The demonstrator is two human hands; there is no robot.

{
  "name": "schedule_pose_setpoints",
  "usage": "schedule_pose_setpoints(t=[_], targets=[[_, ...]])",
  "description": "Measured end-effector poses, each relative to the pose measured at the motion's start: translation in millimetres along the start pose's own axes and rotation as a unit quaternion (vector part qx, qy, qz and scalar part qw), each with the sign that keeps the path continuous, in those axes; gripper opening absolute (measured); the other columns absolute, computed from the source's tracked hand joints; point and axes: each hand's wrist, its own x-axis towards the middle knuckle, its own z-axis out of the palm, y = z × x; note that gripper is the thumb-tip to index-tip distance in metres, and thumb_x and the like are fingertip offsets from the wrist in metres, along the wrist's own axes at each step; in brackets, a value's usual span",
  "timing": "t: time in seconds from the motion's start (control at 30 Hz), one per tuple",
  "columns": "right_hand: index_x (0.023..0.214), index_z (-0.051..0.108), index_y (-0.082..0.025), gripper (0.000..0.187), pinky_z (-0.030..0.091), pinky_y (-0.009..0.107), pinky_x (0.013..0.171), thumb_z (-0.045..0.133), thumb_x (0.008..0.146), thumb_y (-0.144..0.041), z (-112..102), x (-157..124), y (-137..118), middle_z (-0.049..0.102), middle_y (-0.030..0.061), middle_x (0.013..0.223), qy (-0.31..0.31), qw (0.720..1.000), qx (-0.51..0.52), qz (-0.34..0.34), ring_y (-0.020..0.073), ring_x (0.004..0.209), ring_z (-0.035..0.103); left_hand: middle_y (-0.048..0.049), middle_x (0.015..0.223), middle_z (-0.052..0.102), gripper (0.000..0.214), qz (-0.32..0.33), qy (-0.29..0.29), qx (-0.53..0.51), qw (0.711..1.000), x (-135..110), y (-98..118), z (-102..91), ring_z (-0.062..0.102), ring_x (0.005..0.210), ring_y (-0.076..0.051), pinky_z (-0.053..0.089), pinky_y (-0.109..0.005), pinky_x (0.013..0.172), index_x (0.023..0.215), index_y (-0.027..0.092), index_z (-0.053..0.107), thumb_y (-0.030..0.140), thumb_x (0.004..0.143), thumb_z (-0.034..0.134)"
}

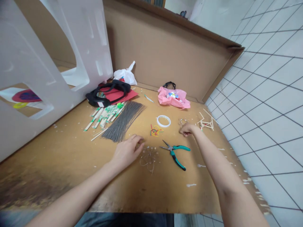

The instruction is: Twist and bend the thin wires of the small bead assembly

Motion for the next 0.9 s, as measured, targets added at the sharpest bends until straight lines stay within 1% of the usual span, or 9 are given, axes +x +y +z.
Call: schedule_pose_setpoints(t=[0.1, 0.17, 0.3, 0.4, 0.47, 0.53, 0.67, 0.8, 0.9], targets=[[0.082, 0.062, -0.009, 0.016, 0.048, 0.023, 0.053, 0.057, 0.080, -0.024, -6, -18, 3, 0.068, 0.0115, 0.084, -0.082, 0.994, 0.060, -0.029, 0.0151, 0.068, 0.064, -0.0043, 0.098, 0.063, 0.021, 0.005, 0.007, -0.009, 1.000, -1, 1, -0.1, 0.062, 0.087, -0.017, 0.044, -0.026, 0.068, 0.100, 0.019, 0.056, 0.028, 0.089, 0.041], [0.080, 0.060, -0.013, 0.010, 0.042, 0.018, 0.048, 0.055, 0.075, -0.021, -8, -33, 0, 0.069, 0.0074, 0.081, -0.107, 0.986, 0.105, -0.077, 0.0110, 0.063, 0.063, -0.0045, 0.097, 0.063, 0.020, 0.015, 0.013, -0.016, 1.000, -1, -1, 1.0, 0.062, 0.086, -0.017, 0.045, -0.026, 0.069, 0.099, 0.019, 0.057, 0.026, 0.090, 0.041], [0.084, 0.058, -0.016, 0.019, 0.042, 0.018, 0.047, 0.057, 0.066, -0.021, -1, -64, -19, 0.067, 0.0025, 0.076, -0.134, 0.965, 0.155, -0.163, 0.0084, 0.055, 0.058, -0.0056, 0.093, 0.062, 0.023, 0.064, 0.022, -0.017, 0.998, 2, -3, 4.7, 0.060, 0.086, -0.017, 0.046, -0.027, 0.075, 0.096, 0.018, 0.060, 0.021, 0.091, 0.037], [0.074, 0.061, -0.016, 0.014, 0.041, 0.020, 0.044, 0.053, 0.064, -0.020, 11, -86, -40, 0.063, 0.0000, 0.062, -0.155, 0.958, 0.112, -0.216, 0.0086, 0.046, 0.052, -0.0069, 0.095, 0.061, 0.025, 0.099, 0.042, 0.002, 0.994, 3, 3, 3.0, 0.059, 0.089, -0.017, 0.046, -0.028, 0.079, 0.098, 0.016, 0.061, 0.021, 0.091, 0.038], [0.064, 0.060, -0.016, 0.010, 0.037, 0.020, 0.043, 0.050, 0.063, -0.018, 18, -101, -56, 0.057, -0.0022, 0.052, -0.141, 0.957, 0.070, -0.245, 0.0083, 0.043, 0.048, -0.0086, 0.101, 0.061, 0.025, 0.125, 0.055, 0.030, 0.990, 3, 12, -2.1, 0.057, 0.094, -0.019, 0.046, -0.030, 0.082, 0.105, 0.015, 0.059, 0.020, 0.090, 0.040], [0.057, 0.057, -0.017, 0.010, 0.037, 0.020, 0.046, 0.049, 0.061, -0.014, 22, -117, -71, 0.053, -0.0035, 0.047, -0.115, 0.955, 0.032, -0.271, 0.0080, 0.043, 0.047, -0.0120, 0.106, 0.059, 0.026, 0.155, 0.042, 0.074, 0.984, 3, 23, -9.6, 0.056, 0.096, -0.022, 0.046, -0.032, 0.081, 0.108, 0.012, 0.057, 0.018, 0.089, 0.041], [0.057, 0.057, -0.018, 0.015, 0.033, 0.021, 0.047, 0.047, 0.062, -0.009, 23, -139, -93, 0.052, -0.0052, 0.045, -0.035, 0.943, -0.035, -0.330, 0.0081, 0.042, 0.045, -0.0139, 0.088, 0.063, 0.022, 0.169, -0.019, 0.125, 0.977, 9, 30, -23.8, 0.060, 0.084, -0.024, 0.046, -0.033, 0.071, 0.091, 0.010, 0.063, 0.016, 0.086, 0.043], [0.060, 0.059, -0.018, 0.012, 0.034, 0.022, 0.050, 0.052, 0.064, -0.010, 31, -143, -91, 0.053, -0.0052, 0.048, -0.010, 0.923, -0.042, -0.383, 0.0084, 0.046, 0.046, -0.0092, 0.076, 0.067, 0.021, 0.190, -0.088, 0.033, 0.977, 16, 20, -32.6, 0.060, 0.070, -0.018, 0.042, -0.026, 0.064, 0.080, 0.014, 0.067, 0.019, 0.083, 0.047], [0.067, 0.061, -0.019, 0.005, 0.037, 0.022, 0.051, 0.057, 0.067, -0.016, 42, -138, -80, 0.057, -0.0043, 0.053, -0.021, 0.918, 0.029, -0.395, 0.0099, 0.050, 0.052, -0.0024, 0.067, 0.065, 0.016, 0.178, -0.127, -0.106, 0.970, 18, 12, -36.8, 0.056, 0.060, -0.011, 0.038, -0.022, 0.058, 0.076, 0.016, 0.066, 0.019, 0.080, 0.051]])
